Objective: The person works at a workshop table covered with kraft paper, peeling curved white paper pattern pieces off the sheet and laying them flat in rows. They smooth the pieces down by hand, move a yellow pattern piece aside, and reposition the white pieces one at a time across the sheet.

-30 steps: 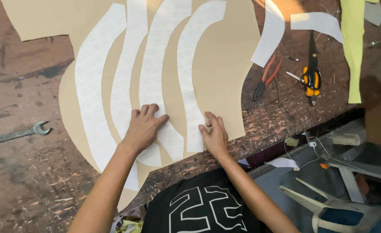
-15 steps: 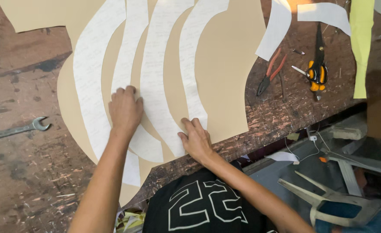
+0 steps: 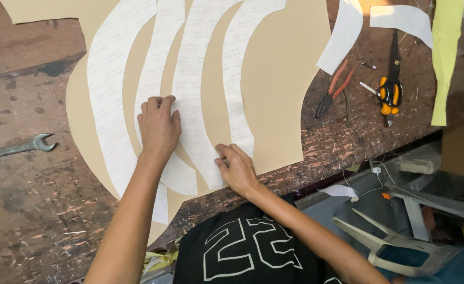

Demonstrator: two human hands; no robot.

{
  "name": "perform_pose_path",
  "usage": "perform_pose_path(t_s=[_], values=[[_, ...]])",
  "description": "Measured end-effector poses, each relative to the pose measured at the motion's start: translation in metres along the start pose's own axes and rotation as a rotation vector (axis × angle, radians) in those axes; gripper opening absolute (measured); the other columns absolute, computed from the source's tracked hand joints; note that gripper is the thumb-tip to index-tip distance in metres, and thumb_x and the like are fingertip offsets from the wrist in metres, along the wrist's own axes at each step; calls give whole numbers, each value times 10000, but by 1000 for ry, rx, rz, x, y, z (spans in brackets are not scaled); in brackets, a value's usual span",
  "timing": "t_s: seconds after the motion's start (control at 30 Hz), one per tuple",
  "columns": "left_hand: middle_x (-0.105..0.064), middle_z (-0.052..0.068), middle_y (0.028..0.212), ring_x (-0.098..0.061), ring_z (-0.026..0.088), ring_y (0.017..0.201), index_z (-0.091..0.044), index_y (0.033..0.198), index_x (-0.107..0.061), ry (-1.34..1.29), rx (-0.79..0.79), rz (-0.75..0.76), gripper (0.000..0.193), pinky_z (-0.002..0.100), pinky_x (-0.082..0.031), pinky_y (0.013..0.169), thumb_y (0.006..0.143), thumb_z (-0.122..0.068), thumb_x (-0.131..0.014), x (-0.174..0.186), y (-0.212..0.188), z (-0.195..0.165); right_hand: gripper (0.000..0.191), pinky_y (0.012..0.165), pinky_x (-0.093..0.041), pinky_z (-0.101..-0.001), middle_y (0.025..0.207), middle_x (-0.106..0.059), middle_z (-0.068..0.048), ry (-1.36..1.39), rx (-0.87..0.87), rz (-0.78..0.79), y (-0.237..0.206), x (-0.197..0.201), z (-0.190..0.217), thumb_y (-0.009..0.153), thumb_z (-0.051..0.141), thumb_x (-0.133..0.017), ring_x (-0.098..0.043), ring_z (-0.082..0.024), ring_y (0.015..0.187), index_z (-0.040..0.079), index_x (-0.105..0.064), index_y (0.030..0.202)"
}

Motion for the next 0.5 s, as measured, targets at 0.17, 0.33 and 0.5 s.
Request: perform_pose_path(t_s=[0.17,0.33,0.5], values=[[-535,141,1364,-463,353,1299,-109,1357,-642,21,-78,33,436,571,-366,1029,928,-165,-688,-5,7,-12,365,807,-562,-388,1007,-668,-135,20,11,28,1,-2,4,881,72,-702,-693,-286,896,-3,-677,1237],[-352,164,1585,-163,432,1513,-273,1429,-601,138,-386,188,532,802,-62,1102,932,-461,-627,-19,16,-33,336,811,-558,-396,1029,-647,-143,22,39,-30,2,5,1,899,95,-695,-686,-300,897,-4,-688,1220],[-299,165,1624,-109,437,1531,-302,1441,-575,155,-388,183,556,809,-8,1102,948,-559,-563,-27,43,-36,383,800,-547,-431,1071,-575,-147,-74,-65,-175,13,34,-22,945,165,-650,-662,-330,885,20,-638,1299]])
Point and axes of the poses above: each hand's wrist, its own y-axis towards the middle knuckle, its own x-axis out of the back of the hand, z = x × y, the point moved 5 cm from there along y, towards the middle knuckle
